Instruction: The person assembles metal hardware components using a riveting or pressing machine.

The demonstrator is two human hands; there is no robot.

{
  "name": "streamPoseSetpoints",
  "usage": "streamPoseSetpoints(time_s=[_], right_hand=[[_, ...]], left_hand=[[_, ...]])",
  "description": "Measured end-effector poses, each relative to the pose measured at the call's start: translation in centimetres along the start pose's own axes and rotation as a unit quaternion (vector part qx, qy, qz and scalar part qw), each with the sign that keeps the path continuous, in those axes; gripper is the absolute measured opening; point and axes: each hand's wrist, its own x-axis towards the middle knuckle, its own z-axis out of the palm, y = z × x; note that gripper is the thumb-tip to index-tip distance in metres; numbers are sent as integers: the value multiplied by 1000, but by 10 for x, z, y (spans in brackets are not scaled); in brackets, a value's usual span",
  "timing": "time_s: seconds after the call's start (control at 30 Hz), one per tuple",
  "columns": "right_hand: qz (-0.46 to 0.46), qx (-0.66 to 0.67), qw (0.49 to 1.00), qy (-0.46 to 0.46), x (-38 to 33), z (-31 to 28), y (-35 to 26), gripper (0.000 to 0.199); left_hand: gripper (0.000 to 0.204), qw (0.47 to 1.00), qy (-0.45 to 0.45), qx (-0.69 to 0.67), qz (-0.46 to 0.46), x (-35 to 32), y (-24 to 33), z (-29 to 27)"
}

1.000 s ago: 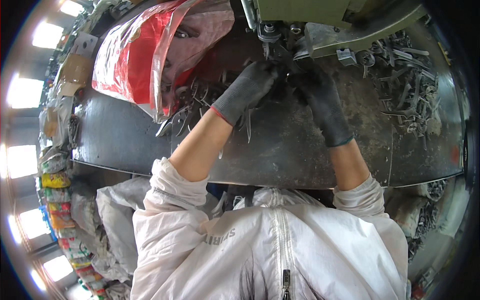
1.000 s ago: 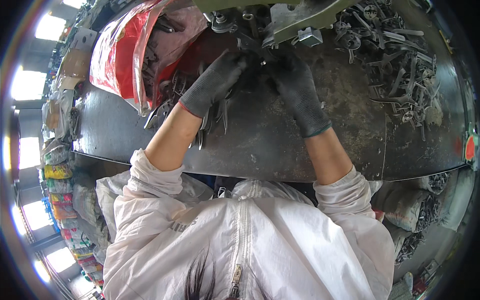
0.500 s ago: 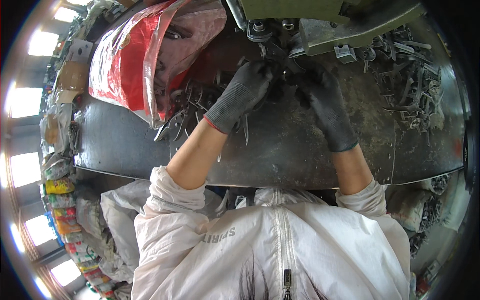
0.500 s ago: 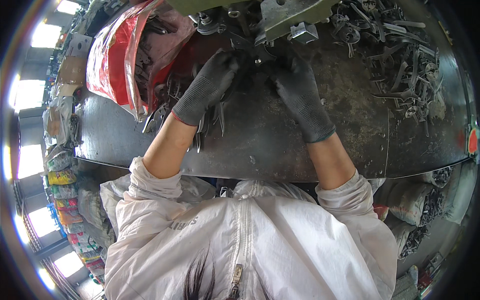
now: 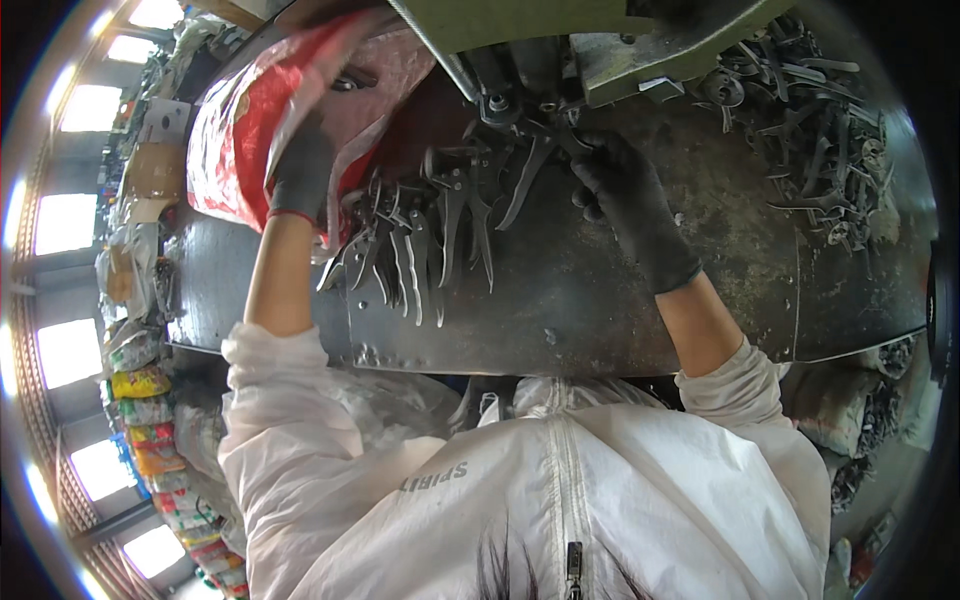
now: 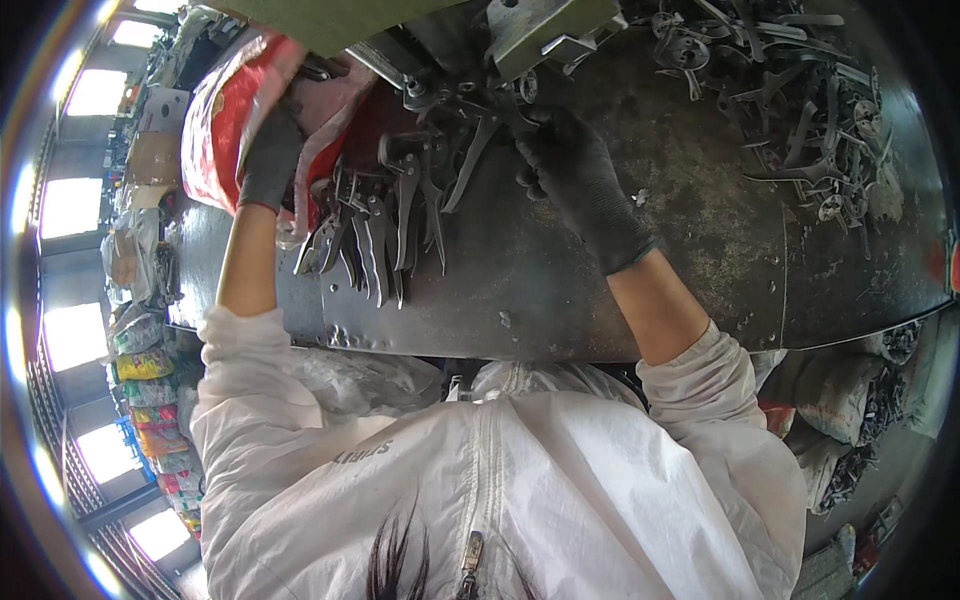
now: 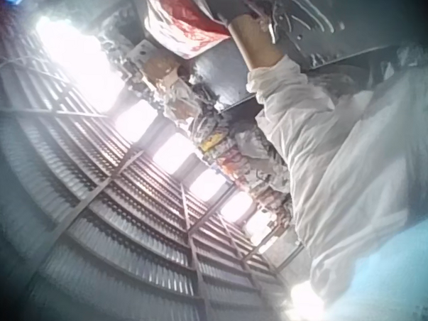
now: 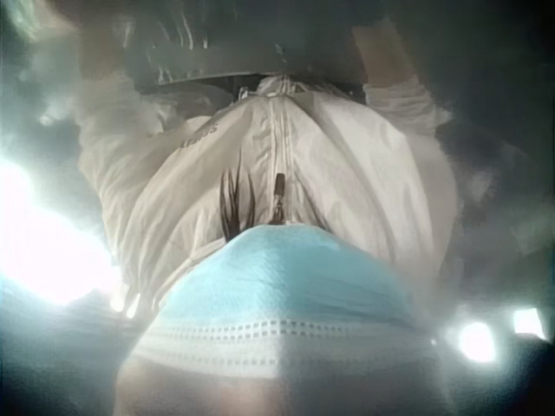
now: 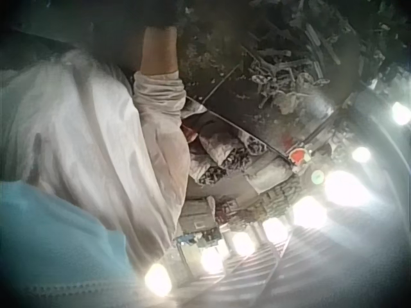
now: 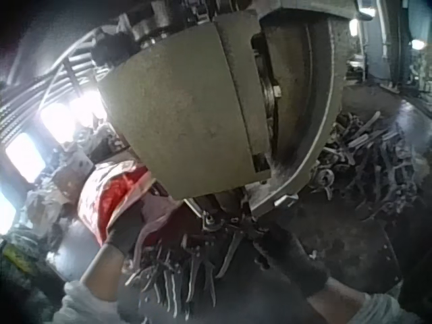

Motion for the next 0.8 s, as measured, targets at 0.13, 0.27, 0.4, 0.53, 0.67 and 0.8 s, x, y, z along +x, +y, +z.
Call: streamPoseSetpoints(time_s=[0.13,0.27,0.4,0.53,0.67,0.8], right_hand=[[5,15,1000,0,2,-8,-1,27],[-3,-15,1000,-16,-16,-7,-28,24],[31,-48,998,-16,-19,-12,-14,22],[60,8,998,-18,-11,-17,0,28],[66,21,996,-48,-6,-14,5,34],[71,15,997,1,-17,-20,5,38]], left_hand=[[40,866,-72,-435,-238,-10,24,20],[41,819,-71,-502,-269,-19,25,30],[43,770,-79,-560,-296,-17,28,41],[44,714,-90,-617,-317,-19,25,50],[46,658,-100,-661,-347,-31,12,50],[46,873,-56,-428,-229,8,50,-25]])
